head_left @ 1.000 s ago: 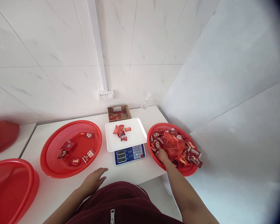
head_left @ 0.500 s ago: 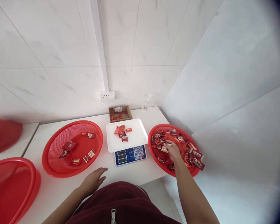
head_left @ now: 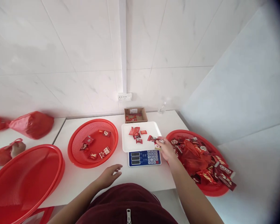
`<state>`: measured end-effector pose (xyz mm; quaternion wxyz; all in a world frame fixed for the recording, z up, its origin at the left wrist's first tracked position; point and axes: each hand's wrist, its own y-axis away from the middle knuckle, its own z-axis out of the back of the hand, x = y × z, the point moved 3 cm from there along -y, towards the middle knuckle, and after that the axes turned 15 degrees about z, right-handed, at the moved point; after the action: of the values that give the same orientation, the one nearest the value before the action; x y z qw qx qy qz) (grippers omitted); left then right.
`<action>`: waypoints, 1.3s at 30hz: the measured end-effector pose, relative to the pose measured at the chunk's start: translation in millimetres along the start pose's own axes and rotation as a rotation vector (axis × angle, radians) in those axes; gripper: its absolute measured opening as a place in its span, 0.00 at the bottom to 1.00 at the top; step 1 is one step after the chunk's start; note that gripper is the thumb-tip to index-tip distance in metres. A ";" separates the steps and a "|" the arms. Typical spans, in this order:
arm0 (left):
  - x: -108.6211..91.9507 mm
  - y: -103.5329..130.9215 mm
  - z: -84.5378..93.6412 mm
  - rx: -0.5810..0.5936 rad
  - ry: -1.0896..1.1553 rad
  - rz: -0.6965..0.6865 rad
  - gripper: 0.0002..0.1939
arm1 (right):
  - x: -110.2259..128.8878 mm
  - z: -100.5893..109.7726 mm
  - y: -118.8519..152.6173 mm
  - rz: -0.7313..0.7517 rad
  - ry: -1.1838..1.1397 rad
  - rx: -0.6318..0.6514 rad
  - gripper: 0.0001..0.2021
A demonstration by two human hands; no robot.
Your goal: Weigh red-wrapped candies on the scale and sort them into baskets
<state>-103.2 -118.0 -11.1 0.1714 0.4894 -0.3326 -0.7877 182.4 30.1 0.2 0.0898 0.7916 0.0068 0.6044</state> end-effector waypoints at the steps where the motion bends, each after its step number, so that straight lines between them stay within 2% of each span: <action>1: -8.1 -0.3 -2.5 0.060 0.195 0.040 0.24 | -4.5 -20.4 9.5 -0.023 0.007 0.100 0.19; 3: -27.4 -2.6 -9.9 0.245 0.630 0.119 0.26 | -12.6 -60.6 33.3 -0.024 0.087 0.340 0.15; 5: -46.9 -7.1 -17.4 0.444 0.944 0.168 0.25 | -17.8 -94.5 57.5 0.091 0.242 0.557 0.11; 7: -60.0 -13.4 -21.5 0.558 1.123 0.208 0.24 | -20.4 -116.8 75.6 0.265 0.410 0.667 0.10; 9: -64.8 -19.8 -22.4 0.590 1.220 0.246 0.22 | -22.0 -126.9 85.0 0.411 0.531 0.693 0.12; 11: -63.8 -24.4 -21.9 0.590 1.273 0.268 0.19 | -23.6 -126.0 85.6 0.491 0.598 0.654 0.13; 13: -60.4 -26.4 -21.5 0.579 1.297 0.279 0.14 | -26.6 -116.6 78.6 0.487 0.598 0.557 0.13; 16: -55.1 -26.1 -21.6 0.555 1.323 0.301 0.12 | -35.1 -92.0 56.3 0.291 0.503 0.314 0.17; 19: -51.5 -24.6 -20.2 0.532 1.339 0.328 0.12 | -42.9 -65.7 28.4 0.055 0.356 0.060 0.27; 21: -50.0 -24.1 -17.9 0.526 1.342 0.329 0.13 | -43.5 -55.2 12.4 -0.005 0.248 0.007 0.33; 23: -48.8 -24.9 -15.5 0.524 1.344 0.314 0.12 | -40.5 -51.0 3.3 -0.005 0.237 0.037 0.38; 26: -46.9 -29.7 -13.6 0.497 1.358 0.266 0.10 | -33.4 -55.2 9.9 0.064 0.415 0.143 0.36; 28: -45.7 -34.8 -14.4 0.474 1.368 0.235 0.10 | -31.8 -66.5 28.1 0.075 0.494 0.308 0.30; 30: -45.4 -39.8 -16.6 0.458 1.372 0.210 0.10 | -34.4 -80.5 52.6 0.018 0.489 0.502 0.26; 32: -46.9 -43.1 -19.4 0.464 1.357 0.187 0.11 | -38.0 -91.1 73.8 -0.023 0.464 0.591 0.25; 35: -50.6 -43.4 -22.2 0.479 1.325 0.163 0.10 | -42.9 -95.5 85.8 0.008 0.422 0.545 0.19; 39: -50.9 -39.2 -18.9 0.441 1.346 0.175 0.11 | -52.3 -83.6 70.3 -0.011 0.393 0.467 0.13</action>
<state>-60.8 -66.2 -10.5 0.2993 0.8641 -0.3442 -0.2126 81.4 -34.2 -18.0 -0.0946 0.6586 0.1673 0.7275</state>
